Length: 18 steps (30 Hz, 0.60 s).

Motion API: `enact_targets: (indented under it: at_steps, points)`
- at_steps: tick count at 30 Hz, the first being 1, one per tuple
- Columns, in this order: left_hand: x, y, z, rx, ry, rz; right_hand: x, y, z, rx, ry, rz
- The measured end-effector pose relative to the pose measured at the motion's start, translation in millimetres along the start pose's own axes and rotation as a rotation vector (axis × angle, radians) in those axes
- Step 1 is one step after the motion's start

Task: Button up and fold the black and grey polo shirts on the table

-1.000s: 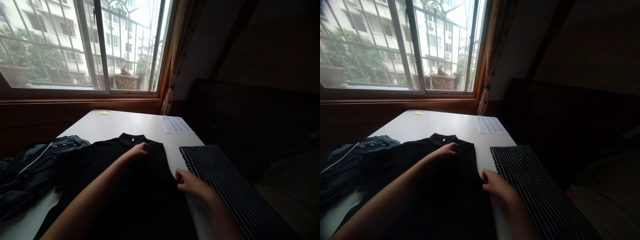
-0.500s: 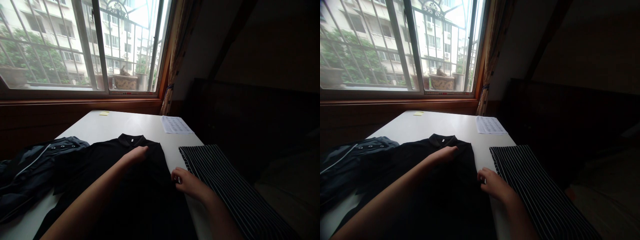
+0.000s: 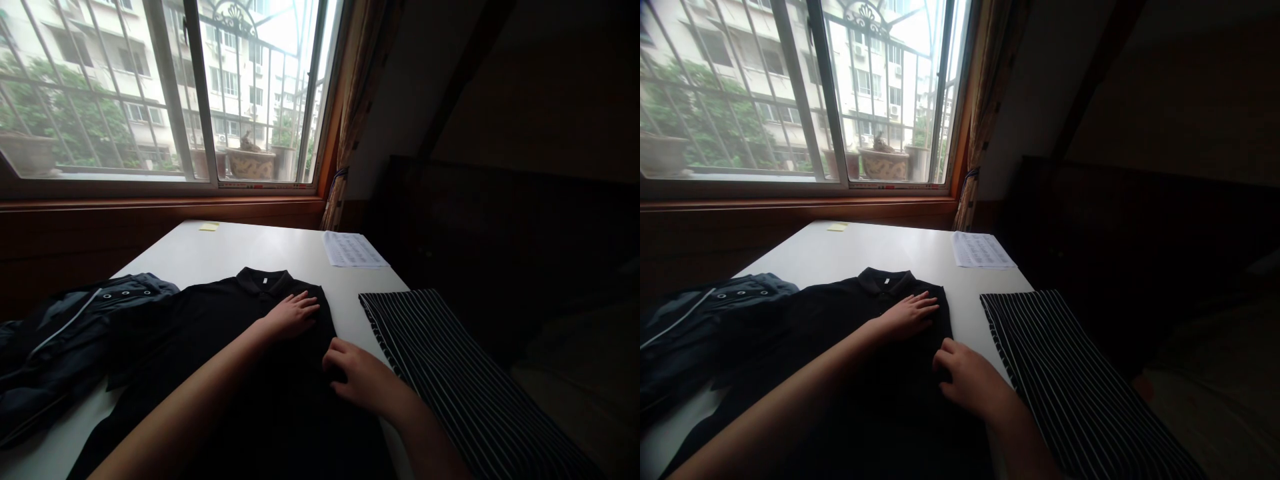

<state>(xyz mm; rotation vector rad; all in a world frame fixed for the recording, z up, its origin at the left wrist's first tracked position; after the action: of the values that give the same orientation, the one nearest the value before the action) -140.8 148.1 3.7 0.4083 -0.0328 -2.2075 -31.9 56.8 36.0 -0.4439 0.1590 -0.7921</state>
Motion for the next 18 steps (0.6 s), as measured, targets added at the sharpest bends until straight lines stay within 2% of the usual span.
enact_targets:
  at_steps: [3,11,18]
  points:
    - [1.6,-4.8,-6.5,-0.018,-0.022,0.035,-1.4,1.6,3.3,0.018,0.028,-0.013]
    - [-14.3,6.2,11.6,-0.036,0.033,0.034,0.5,3.7,16.7,-0.137,0.048,-0.014]
    - [-27.2,14.7,-11.3,-0.044,-0.006,0.080,0.3,11.5,6.4,-0.217,-0.055,-0.026]
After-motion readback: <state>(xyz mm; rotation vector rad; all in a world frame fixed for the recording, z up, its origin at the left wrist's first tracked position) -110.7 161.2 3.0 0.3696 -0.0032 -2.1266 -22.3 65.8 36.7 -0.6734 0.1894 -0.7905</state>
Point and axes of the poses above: each hand's wrist, its own x-axis away from the middle knuckle, its own z-axis out of the back of the hand, y = z × x, the point moved 10 cm from there along -x, towards the middle knuckle, and after that the axes turned 2 degrees about y, right-handed, at the moved point
